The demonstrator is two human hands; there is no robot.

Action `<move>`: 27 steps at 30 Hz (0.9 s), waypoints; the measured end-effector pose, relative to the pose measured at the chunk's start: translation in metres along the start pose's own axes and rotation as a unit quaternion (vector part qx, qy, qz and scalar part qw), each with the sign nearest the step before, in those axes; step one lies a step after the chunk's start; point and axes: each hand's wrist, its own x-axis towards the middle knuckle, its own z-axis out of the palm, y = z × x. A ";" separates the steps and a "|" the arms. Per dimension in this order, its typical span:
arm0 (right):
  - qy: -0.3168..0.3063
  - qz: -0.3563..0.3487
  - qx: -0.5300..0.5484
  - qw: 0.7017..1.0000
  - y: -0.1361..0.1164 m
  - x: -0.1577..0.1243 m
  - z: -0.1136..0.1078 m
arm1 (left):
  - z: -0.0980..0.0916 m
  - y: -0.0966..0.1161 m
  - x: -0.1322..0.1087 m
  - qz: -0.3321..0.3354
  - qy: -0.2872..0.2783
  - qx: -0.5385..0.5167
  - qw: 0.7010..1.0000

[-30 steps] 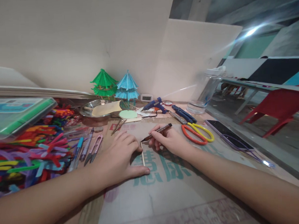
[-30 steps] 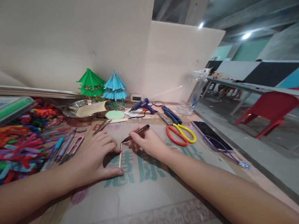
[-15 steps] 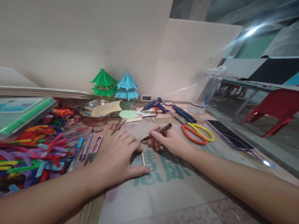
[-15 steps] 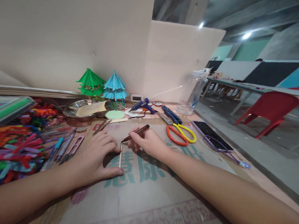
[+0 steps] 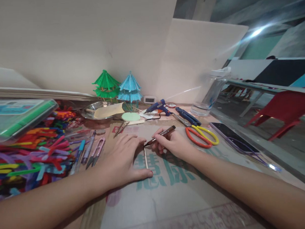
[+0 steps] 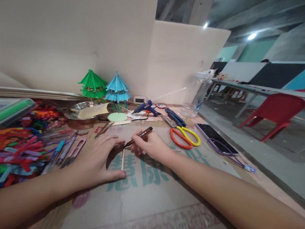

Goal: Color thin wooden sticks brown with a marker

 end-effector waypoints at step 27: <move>-0.030 0.015 0.011 0.999 -0.001 -0.002 0.000 | 0.001 -0.002 0.001 -0.021 -0.025 -0.030 0.999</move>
